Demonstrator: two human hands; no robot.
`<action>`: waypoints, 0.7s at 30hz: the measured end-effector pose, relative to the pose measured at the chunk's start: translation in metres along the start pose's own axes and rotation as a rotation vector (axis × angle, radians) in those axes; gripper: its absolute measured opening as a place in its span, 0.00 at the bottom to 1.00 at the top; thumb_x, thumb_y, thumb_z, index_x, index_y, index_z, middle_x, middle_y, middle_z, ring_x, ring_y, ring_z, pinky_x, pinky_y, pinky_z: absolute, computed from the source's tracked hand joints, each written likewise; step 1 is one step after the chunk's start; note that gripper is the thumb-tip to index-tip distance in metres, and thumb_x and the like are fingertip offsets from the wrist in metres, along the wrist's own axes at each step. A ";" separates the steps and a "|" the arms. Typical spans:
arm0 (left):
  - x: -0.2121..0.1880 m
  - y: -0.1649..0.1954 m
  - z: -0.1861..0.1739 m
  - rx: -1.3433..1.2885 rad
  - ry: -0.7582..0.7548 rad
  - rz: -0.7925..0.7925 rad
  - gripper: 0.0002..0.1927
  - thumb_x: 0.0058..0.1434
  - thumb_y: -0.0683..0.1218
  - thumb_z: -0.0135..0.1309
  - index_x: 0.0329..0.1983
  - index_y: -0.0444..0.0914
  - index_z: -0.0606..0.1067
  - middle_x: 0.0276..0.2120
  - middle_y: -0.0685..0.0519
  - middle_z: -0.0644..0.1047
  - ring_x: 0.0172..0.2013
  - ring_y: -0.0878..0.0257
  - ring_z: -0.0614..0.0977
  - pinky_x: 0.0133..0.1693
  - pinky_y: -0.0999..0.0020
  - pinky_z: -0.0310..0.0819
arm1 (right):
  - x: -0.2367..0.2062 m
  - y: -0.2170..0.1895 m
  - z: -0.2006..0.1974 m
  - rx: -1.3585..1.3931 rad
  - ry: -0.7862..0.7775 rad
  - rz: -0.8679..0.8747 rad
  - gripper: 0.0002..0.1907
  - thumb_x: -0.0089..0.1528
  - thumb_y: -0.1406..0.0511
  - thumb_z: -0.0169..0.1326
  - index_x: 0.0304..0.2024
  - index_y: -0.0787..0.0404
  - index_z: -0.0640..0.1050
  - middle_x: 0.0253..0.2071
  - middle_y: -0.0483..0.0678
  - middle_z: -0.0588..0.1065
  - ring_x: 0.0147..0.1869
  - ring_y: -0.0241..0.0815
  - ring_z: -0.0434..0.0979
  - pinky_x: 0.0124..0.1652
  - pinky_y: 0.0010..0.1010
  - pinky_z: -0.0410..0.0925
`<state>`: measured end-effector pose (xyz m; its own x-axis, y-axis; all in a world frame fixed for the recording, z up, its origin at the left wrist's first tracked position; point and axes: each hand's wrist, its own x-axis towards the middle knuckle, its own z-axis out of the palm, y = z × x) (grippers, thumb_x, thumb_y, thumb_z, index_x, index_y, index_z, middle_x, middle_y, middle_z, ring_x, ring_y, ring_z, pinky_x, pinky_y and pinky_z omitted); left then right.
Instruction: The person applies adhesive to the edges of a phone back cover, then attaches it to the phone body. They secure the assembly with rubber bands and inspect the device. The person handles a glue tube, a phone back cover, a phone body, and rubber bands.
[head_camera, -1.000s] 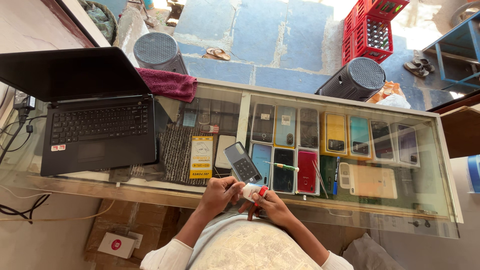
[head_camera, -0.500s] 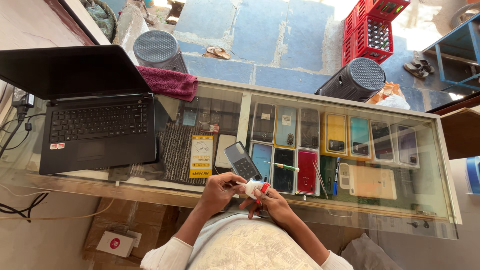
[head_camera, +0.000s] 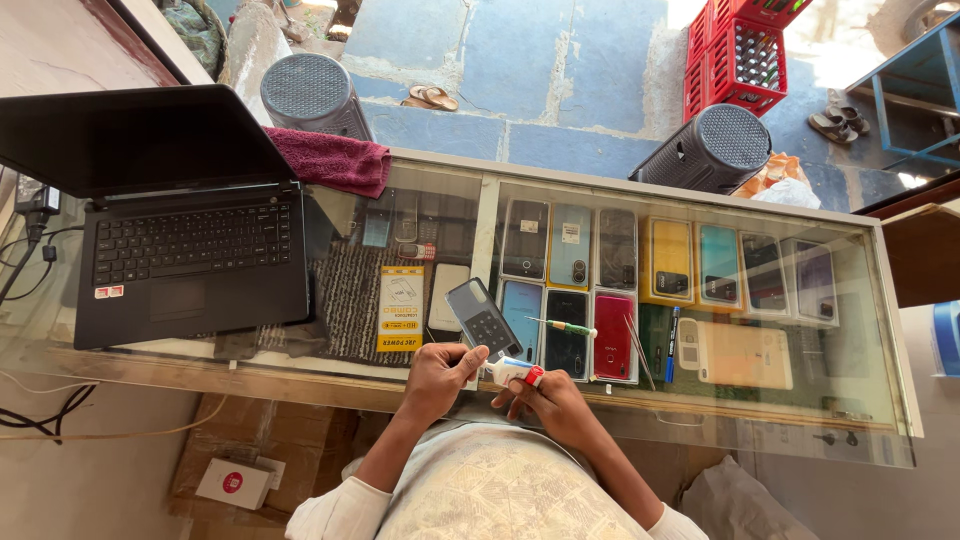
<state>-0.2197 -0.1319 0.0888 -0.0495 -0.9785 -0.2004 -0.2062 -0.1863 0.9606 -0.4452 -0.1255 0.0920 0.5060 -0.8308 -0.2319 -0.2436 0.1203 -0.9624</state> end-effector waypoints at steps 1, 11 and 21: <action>0.000 0.002 0.000 0.006 0.002 -0.003 0.27 0.65 0.54 0.59 0.13 0.35 0.73 0.10 0.59 0.65 0.16 0.73 0.62 0.19 0.70 0.52 | -0.001 -0.008 -0.001 -0.070 0.019 -0.049 0.18 0.69 0.58 0.50 0.45 0.66 0.82 0.33 0.49 0.85 0.30 0.40 0.85 0.31 0.29 0.75; 0.003 0.007 0.004 -0.130 -0.038 -0.076 0.26 0.66 0.52 0.58 0.13 0.36 0.74 0.11 0.61 0.66 0.16 0.74 0.62 0.19 0.72 0.52 | -0.016 -0.041 -0.006 -0.742 0.262 -0.366 0.12 0.63 0.62 0.55 0.43 0.64 0.81 0.21 0.53 0.76 0.23 0.53 0.77 0.25 0.43 0.65; 0.010 -0.014 -0.100 -0.142 0.345 -0.057 0.16 0.66 0.52 0.58 0.32 0.35 0.83 0.23 0.51 0.81 0.23 0.67 0.78 0.27 0.73 0.73 | -0.057 0.026 -0.084 0.273 0.369 0.181 0.24 0.69 0.55 0.43 0.43 0.68 0.80 0.24 0.55 0.81 0.25 0.44 0.80 0.27 0.32 0.68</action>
<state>-0.1192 -0.1484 0.0931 0.2956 -0.9340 -0.2006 -0.0608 -0.2279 0.9718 -0.5494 -0.1209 0.0917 0.1363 -0.9147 -0.3805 -0.0501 0.3772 -0.9248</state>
